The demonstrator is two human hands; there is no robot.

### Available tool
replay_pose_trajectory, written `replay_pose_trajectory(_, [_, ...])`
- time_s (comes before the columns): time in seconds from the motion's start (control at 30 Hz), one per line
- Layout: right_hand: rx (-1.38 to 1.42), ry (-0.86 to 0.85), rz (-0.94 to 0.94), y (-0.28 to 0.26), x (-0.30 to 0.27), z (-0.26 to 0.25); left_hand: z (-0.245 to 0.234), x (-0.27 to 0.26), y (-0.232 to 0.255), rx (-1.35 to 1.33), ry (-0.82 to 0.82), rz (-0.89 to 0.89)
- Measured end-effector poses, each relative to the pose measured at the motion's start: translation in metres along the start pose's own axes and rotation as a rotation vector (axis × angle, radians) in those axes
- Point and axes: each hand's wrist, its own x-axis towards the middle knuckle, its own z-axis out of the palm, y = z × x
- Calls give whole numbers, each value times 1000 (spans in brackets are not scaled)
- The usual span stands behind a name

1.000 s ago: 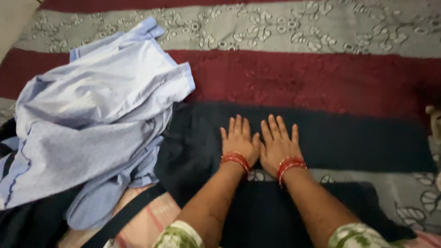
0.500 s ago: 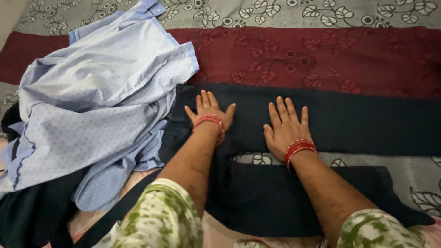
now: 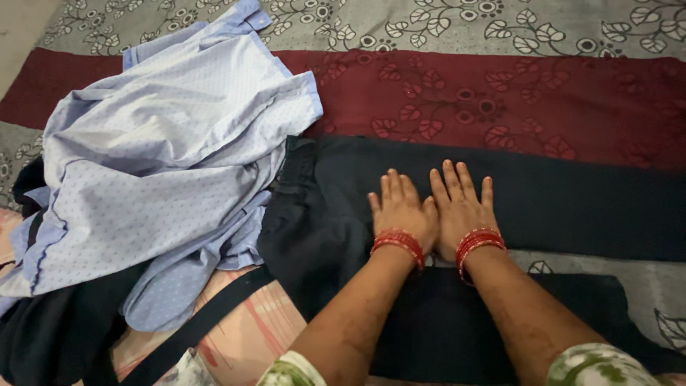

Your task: The person irons a pair of dark trousers laid out on a bed. They use an electric iron to smooth the fabric, moving it back and forth along the legs and waist area. The person adjusts the trousers with their hands between ironing passes to ensure even coverage.

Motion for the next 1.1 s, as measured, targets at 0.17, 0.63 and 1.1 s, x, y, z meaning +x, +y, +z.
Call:
replay_pose_trajectory(0.17, [93, -6, 33, -2, -2, 1, -25, -22, -11, 60, -26, -106])
replay_pose_trajectory(0.63, [53, -31, 32, -4, -5, -7, -50, 15, -112, 64, 20, -457])
replay_pose_trajectory(1.1, [102, -39, 31, -5, -6, -12, -59, 8, -107, 278, 45, -460])
